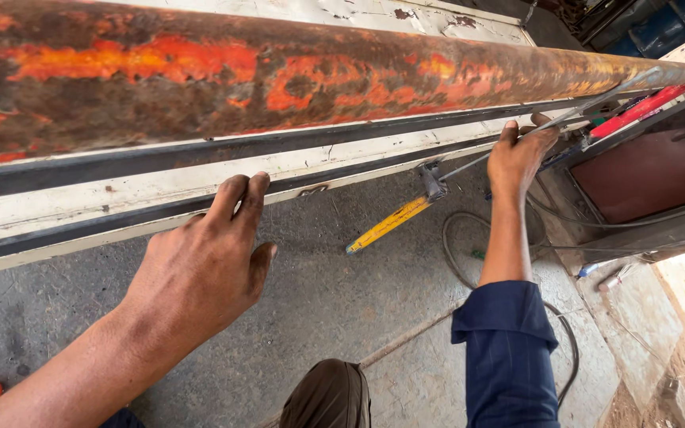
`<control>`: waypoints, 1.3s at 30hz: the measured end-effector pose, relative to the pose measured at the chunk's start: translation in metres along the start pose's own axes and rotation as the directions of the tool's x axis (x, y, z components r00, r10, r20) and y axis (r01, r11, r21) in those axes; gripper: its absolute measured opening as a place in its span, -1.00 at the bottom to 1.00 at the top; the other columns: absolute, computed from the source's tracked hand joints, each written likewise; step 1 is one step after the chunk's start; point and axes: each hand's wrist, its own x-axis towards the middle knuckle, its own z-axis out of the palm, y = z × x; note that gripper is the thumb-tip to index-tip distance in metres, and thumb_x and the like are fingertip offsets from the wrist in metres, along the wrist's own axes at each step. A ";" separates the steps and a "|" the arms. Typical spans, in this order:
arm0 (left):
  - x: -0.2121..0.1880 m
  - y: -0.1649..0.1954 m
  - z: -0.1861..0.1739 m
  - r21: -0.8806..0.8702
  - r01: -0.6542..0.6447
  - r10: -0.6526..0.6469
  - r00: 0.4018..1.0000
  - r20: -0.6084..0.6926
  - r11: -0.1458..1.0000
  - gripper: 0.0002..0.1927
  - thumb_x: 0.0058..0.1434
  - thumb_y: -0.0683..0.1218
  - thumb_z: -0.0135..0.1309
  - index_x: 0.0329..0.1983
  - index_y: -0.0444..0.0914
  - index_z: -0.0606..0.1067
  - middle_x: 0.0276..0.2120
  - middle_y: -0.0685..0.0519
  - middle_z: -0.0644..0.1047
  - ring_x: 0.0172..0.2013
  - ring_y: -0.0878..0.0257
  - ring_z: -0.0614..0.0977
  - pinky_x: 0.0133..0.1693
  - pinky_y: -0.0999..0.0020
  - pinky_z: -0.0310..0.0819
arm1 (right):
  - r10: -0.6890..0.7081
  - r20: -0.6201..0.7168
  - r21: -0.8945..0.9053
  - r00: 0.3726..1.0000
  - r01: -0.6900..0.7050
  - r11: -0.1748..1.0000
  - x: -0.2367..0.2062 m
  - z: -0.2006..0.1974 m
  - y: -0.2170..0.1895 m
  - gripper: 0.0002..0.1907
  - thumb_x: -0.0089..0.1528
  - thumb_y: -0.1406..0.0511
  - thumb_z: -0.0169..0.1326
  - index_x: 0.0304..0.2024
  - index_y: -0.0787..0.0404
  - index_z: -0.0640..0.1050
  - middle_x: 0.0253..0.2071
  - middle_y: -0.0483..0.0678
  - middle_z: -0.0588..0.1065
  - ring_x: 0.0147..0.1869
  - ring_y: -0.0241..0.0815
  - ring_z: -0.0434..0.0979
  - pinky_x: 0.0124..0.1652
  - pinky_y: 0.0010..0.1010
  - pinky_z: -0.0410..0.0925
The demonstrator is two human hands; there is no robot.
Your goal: The person measures a long flat steel bar with a tape measure, marks it with chalk, and clamps it in a cut-off saw vise. They cut the bar with an angle grinder, producing sparks, then deburr the cut ends and stack the finished short pieces on the saw base.
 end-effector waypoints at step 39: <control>-0.010 -0.035 0.097 0.151 -0.076 0.112 0.964 -0.242 0.986 -0.32 0.21 0.01 0.19 0.25 -0.49 0.25 -0.33 -0.34 0.52 -0.44 0.00 0.66 -0.48 0.17 0.58 | 0.594 0.653 0.156 0.469 -0.852 0.500 -0.385 -0.061 -0.187 -0.69 0.19 0.13 0.31 -0.22 0.18 0.53 -0.36 -0.13 0.55 -0.34 -0.30 0.55 -0.31 -0.37 0.46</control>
